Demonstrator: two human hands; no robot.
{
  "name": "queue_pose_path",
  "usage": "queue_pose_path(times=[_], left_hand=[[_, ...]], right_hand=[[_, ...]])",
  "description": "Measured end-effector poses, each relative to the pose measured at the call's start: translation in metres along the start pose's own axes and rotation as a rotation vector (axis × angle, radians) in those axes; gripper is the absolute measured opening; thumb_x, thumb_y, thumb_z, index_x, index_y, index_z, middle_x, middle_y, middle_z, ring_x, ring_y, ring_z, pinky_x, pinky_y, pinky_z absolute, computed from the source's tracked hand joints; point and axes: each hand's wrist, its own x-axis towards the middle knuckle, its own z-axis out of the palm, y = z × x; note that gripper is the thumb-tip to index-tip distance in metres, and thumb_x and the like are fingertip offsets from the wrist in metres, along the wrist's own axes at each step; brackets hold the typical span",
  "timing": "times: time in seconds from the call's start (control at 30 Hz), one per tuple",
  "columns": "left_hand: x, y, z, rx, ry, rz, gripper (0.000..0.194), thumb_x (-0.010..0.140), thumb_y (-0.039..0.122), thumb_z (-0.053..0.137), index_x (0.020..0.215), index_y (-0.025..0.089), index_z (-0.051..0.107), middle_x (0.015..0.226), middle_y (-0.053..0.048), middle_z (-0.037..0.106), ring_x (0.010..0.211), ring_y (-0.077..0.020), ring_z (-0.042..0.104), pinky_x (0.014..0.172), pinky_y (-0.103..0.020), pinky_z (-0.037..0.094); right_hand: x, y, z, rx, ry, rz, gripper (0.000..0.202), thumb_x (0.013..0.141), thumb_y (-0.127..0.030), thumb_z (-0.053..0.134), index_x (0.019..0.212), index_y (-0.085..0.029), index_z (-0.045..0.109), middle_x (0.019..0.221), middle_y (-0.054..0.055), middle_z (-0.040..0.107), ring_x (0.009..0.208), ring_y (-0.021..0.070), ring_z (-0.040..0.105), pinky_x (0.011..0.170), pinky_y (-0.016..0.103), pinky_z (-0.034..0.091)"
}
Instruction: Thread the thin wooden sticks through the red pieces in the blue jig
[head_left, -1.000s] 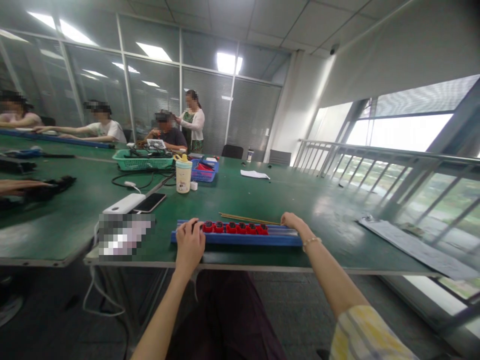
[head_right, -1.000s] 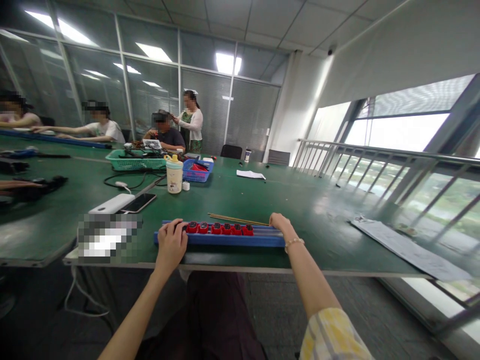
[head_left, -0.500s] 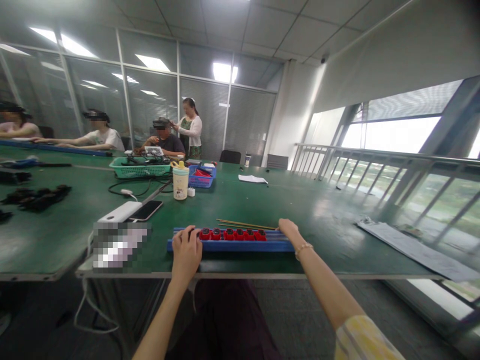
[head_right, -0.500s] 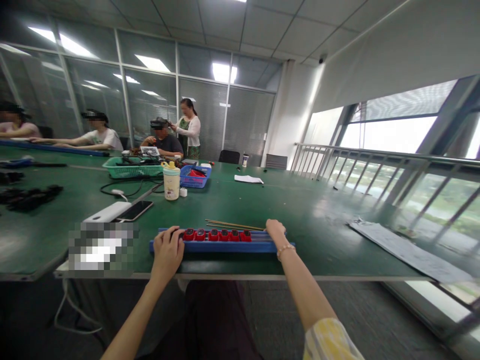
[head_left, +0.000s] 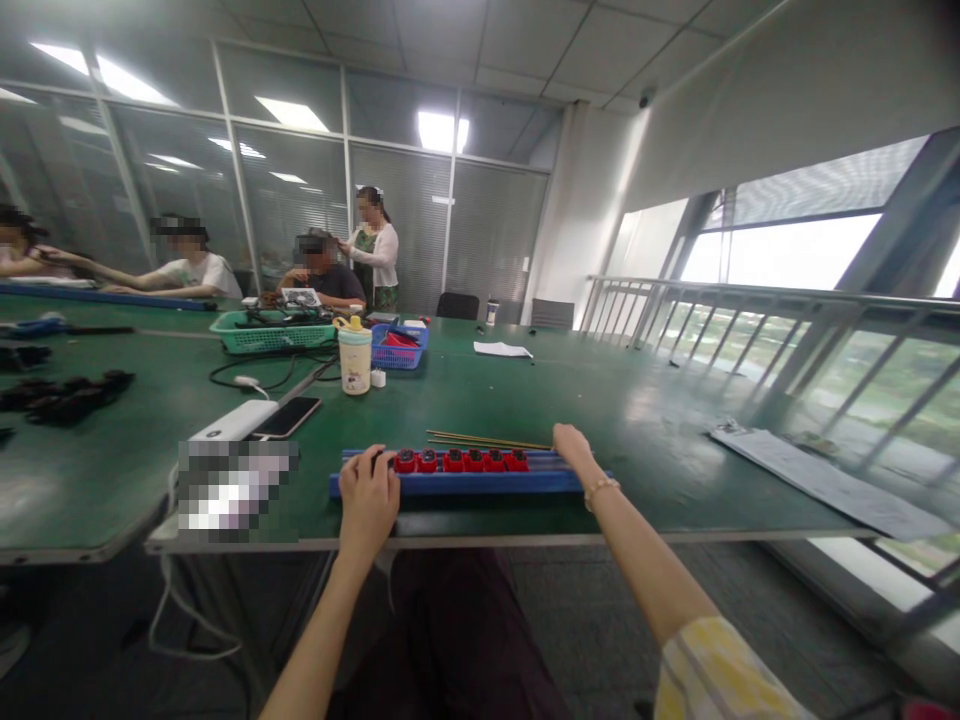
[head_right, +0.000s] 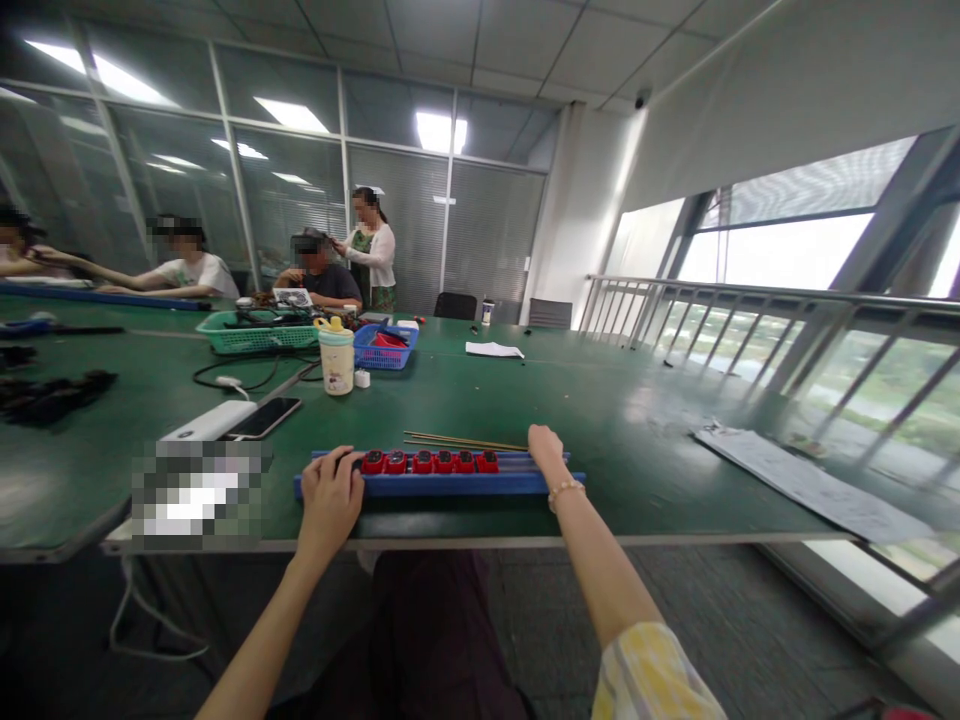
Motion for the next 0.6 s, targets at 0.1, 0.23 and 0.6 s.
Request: queue_pose_path(times=[0.1,0.23,0.6], left_hand=[[0.0006,0.0005,-0.0002,0.021,0.0,0.007,0.03,0.092,0.025,0.043,0.114,0.019,0.063,0.128,-0.012,0.057,0.112,-0.0304,0.045,0.099,-0.048,0.039],[0.001,0.0012,-0.0008,0.027,-0.012,0.006,0.031,0.093,0.025,0.043,0.115,0.018,0.063,0.129,-0.013,0.056,0.113,-0.0305,0.044,0.099,-0.048,0.039],[0.0007,0.0018,-0.0014,0.029,-0.005,0.005,0.03,0.093,0.024,0.044,0.115,0.018,0.064,0.128,-0.012,0.057,0.112,-0.0291,0.044,0.1,-0.048,0.041]], right_hand=[[0.0033,0.0008,0.0014,0.002,-0.008,0.008,0.023,0.079,-0.008,0.065,0.1,-0.007,0.074,0.106,0.025,0.072,0.103,0.0307,0.07,0.082,0.035,0.056],[0.0044,0.0025,0.0015,0.014,-0.028,0.059,0.021,0.078,-0.015,0.07,0.098,-0.009,0.075,0.106,0.024,0.072,0.103,0.0316,0.07,0.081,0.037,0.056],[0.0048,0.005,0.0025,0.031,-0.01,0.118,0.032,0.078,-0.026,0.074,0.105,-0.009,0.073,0.113,0.025,0.068,0.114,0.0361,0.064,0.083,0.041,0.056]])
